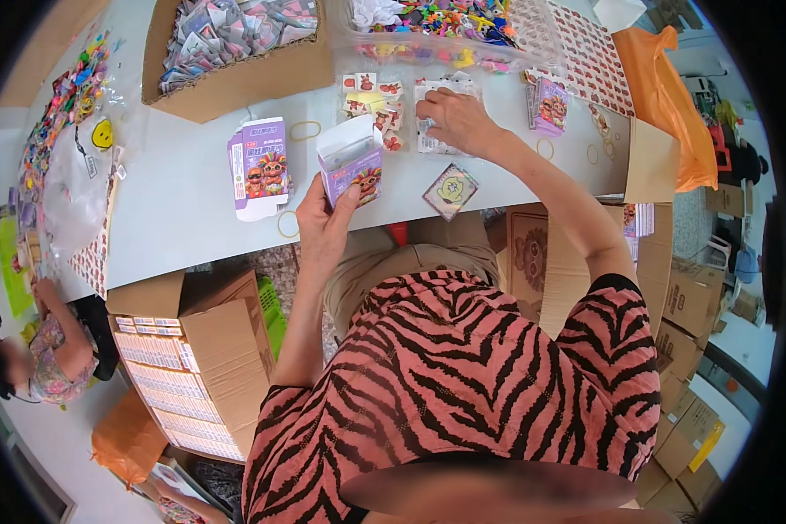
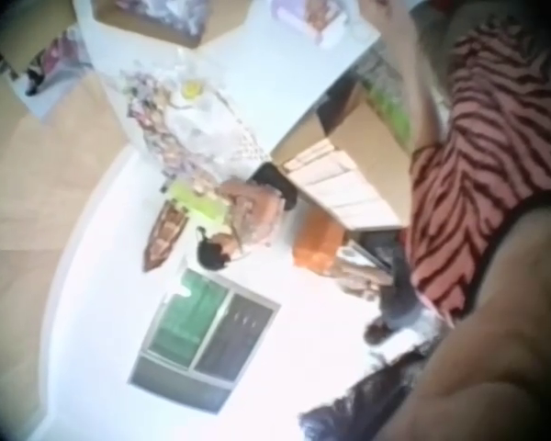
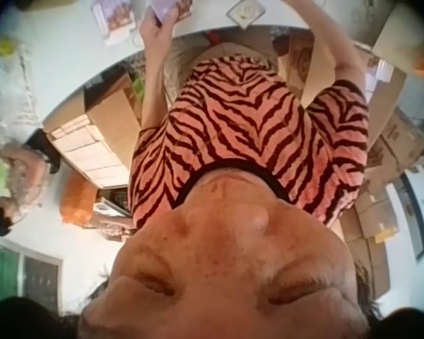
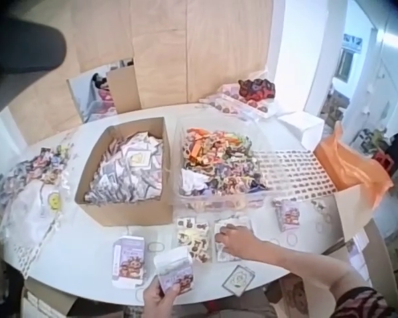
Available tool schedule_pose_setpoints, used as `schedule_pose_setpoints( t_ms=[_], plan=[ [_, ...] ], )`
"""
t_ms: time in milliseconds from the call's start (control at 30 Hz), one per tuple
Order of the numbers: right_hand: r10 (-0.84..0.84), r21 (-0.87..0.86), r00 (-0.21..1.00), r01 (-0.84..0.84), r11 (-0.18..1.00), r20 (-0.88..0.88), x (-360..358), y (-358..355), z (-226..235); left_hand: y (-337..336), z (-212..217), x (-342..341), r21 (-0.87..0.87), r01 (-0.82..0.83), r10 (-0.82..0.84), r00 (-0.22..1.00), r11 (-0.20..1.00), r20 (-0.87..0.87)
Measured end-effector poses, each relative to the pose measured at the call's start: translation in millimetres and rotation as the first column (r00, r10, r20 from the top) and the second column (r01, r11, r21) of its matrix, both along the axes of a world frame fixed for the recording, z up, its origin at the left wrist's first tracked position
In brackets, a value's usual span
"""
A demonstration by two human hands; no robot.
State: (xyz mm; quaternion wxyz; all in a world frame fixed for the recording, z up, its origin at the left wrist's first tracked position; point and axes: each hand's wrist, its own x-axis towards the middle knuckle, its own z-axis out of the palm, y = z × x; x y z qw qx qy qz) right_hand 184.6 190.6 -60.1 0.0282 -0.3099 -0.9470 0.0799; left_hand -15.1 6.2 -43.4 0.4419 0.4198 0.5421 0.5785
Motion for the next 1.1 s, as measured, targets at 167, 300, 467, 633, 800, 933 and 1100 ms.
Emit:
schedule_pose_setpoints(
  t_ms=[167,300,467,633,800,933,1100],
  plan=[
    [-0.033,0.040,0.990,0.039,0.998,-0.135,4.9,5.1,-11.8,1.5,-3.0,0.7,-0.007,0.006,-0.006,1.000,1.000,0.000],
    [-0.173,-0.078,0.970,0.162,0.984,-0.171,9.6,7.1,-1.5,1.2,-2.6,1.7,-0.022,0.011,-0.011,1.000,1.000,-0.006],
    [-0.276,-0.274,0.886,0.179,0.945,-0.373,28.0,18.0,15.7,3.3,-1.9,6.2,-0.011,0.014,-0.014,1.000,1.000,0.004],
    [-0.387,-0.448,0.733,0.125,0.885,-0.560,39.5,18.1,50.2,7.1,-9.9,12.5,-0.042,0.086,-0.088,0.996,0.995,-0.033],
    [-0.451,-0.604,0.627,-0.040,0.796,-0.635,25.0,-18.9,98.8,15.7,-10.3,22.7,-0.015,0.131,-0.131,0.991,0.991,-0.038],
    [-0.322,-0.527,0.671,-0.120,0.842,-0.668,13.5,-33.5,106.2,19.0,-10.6,25.4,0.006,0.160,-0.160,0.986,0.987,0.038],
    [-0.292,-0.516,0.689,-0.139,0.845,-0.663,6.6,-40.6,109.2,18.7,-7.2,28.8,0.017,0.174,-0.175,0.981,0.985,0.086]
  ],
)
